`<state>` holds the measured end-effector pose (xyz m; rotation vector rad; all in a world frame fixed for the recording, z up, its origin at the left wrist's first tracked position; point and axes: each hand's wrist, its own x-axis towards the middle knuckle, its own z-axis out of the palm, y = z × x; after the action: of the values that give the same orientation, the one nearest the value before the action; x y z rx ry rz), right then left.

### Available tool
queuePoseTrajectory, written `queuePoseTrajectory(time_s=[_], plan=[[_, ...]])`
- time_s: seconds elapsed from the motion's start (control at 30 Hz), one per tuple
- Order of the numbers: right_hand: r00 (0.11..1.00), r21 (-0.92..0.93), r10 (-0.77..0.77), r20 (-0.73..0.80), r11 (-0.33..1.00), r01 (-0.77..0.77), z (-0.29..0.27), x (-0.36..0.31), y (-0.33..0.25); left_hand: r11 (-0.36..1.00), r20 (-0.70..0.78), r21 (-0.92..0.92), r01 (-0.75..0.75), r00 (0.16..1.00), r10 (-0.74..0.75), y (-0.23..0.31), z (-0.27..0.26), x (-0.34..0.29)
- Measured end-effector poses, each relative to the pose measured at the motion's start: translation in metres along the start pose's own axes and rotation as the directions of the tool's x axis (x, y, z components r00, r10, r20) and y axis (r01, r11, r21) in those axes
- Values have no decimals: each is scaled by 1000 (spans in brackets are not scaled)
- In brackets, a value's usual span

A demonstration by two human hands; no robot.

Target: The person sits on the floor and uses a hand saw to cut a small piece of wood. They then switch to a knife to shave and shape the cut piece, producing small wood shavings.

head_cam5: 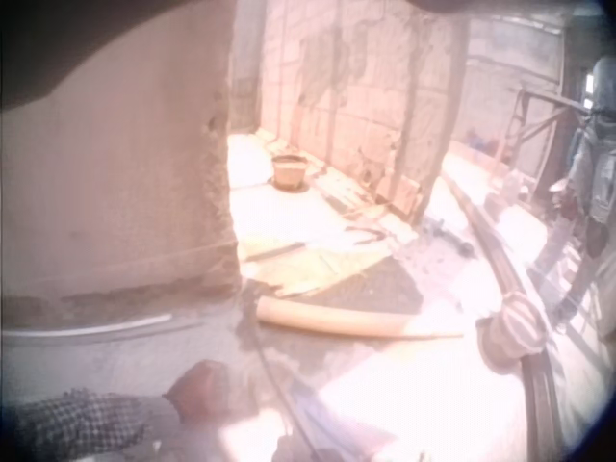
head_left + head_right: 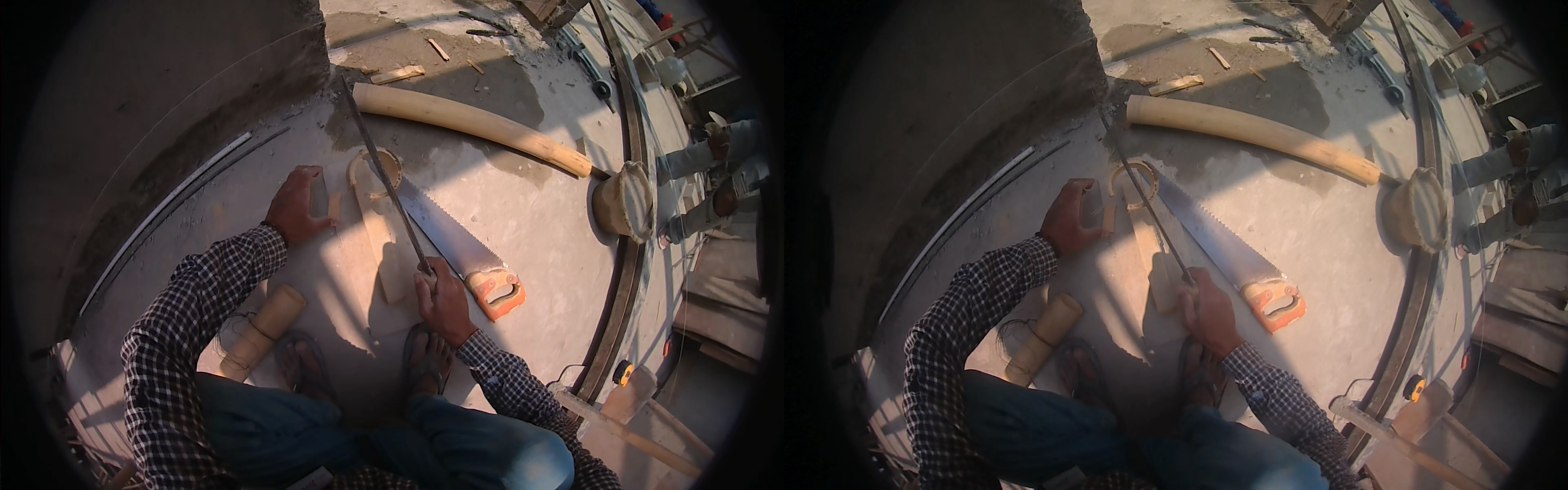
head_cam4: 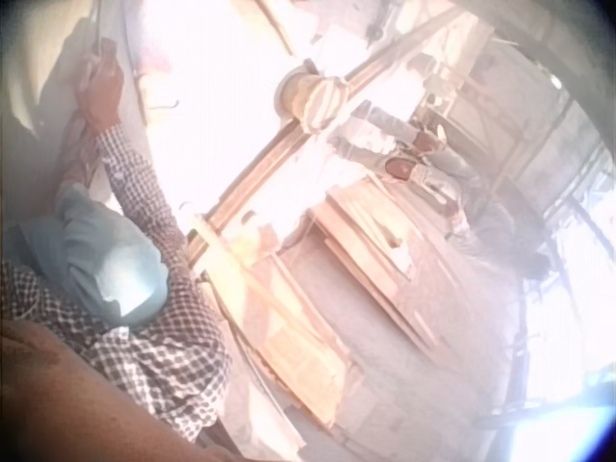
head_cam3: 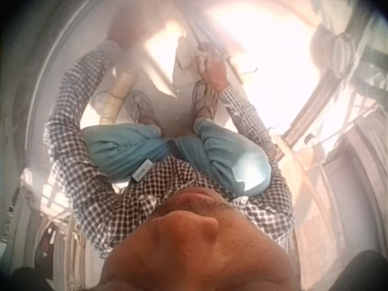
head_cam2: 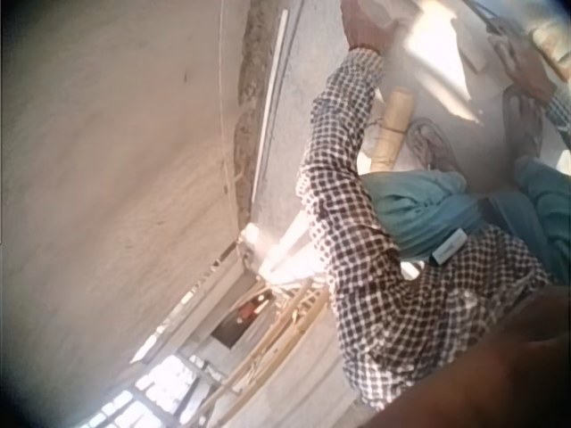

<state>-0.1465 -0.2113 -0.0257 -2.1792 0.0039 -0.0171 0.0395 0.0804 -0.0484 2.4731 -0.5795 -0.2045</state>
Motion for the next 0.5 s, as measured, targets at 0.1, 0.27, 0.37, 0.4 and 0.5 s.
queuePoseTrajectory(time_s=[0.1, 0.27, 0.37, 0.4, 0.5], plan=[[966, -165, 183, 182, 974, -154, 3, 8, 10, 998, -27, 59, -11, 1000, 13, -15, -6, -4], [984, -128, 147, 96, 983, -134, -1, 5, 1, 996, 10, 86, -14, 1000, 14, -20, -7, -11], [999, -75, 44, 5, 996, -43, -4, 3, -5, 995, 7, 81, -60, 998, 60, -20, -5, -13], [1000, -67, 7, -25, 998, -9, -5, 3, -7, 994, 4, 74, -81, 997, 81, -19, -5, -12], [977, -236, 139, 161, 967, -99, 5, 9, 17, 996, 20, 6, -90, 996, 90, -11, -6, -5]])
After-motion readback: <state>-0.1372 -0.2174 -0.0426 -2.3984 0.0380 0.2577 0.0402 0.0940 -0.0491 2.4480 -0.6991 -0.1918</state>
